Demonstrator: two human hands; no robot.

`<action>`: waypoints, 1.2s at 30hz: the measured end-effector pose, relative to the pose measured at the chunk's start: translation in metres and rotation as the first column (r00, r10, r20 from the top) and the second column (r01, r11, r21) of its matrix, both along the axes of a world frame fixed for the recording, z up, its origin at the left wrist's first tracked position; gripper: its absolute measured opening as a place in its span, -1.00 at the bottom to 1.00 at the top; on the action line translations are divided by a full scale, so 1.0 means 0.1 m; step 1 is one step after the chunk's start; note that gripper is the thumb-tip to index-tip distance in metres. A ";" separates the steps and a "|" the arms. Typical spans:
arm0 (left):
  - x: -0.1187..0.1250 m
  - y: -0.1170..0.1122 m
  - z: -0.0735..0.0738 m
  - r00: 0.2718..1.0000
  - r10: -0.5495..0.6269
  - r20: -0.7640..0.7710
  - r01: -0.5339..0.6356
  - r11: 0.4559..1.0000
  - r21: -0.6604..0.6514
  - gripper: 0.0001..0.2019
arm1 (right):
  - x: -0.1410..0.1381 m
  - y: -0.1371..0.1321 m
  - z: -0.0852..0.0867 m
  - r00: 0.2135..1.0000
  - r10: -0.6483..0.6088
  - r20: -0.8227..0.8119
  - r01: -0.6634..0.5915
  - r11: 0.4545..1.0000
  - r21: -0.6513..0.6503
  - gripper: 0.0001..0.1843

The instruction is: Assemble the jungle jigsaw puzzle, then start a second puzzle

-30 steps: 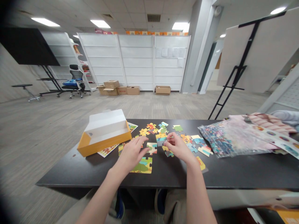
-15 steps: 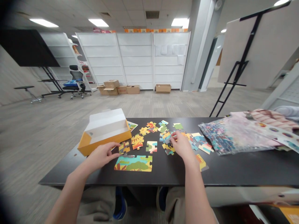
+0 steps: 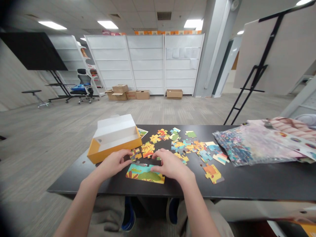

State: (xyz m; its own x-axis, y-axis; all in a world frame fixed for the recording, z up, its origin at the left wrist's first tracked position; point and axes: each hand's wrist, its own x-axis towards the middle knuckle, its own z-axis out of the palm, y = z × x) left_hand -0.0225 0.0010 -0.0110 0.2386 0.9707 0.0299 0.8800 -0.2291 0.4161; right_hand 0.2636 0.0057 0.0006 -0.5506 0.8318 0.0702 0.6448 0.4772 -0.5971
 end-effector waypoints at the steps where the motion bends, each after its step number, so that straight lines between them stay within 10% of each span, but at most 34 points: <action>1: 0.01 0.00 0.00 1.000 -0.002 0.000 0.002 1.000 0.008 -0.68 | -0.11 -0.05 0.01 0.999 0.047 0.008 -0.047 0.999 -0.005 -0.61; 7: 0.08 -0.03 0.06 0.999 0.022 -0.034 -0.021 0.999 0.029 -0.67 | -0.40 -0.17 -0.03 0.990 0.110 0.084 -0.108 0.994 -0.023 -0.54; 23: 0.18 -0.09 0.12 0.994 0.018 -0.103 -0.012 0.998 0.055 -0.70 | 0.03 -0.11 0.06 0.998 0.057 0.030 -0.052 0.986 -0.157 -0.52; 27: 0.29 -0.15 0.15 0.997 -0.045 -0.062 0.049 0.996 0.070 -0.77 | 0.34 0.06 0.03 0.983 -0.180 -0.043 0.178 0.983 -0.042 -0.75; 31: 0.39 -0.19 0.14 0.983 -0.184 0.006 0.184 0.983 -0.010 -0.71 | 0.72 0.26 -0.15 0.799 -0.600 0.048 0.584 0.793 0.174 -0.76; 36: 0.45 -0.19 0.07 0.972 -0.230 0.051 0.232 0.971 -0.049 -0.51 | 0.78 0.39 -0.36 0.739 -0.662 0.121 0.611 0.736 0.292 -0.55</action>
State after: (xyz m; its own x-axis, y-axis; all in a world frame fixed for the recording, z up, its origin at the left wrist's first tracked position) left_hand 0.0224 -0.0183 -0.0039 0.4562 0.8898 -0.0052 0.7861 -0.4003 0.4709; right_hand 0.3420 0.0448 -0.0352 0.0815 0.9667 0.2427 0.9371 0.0086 -0.3489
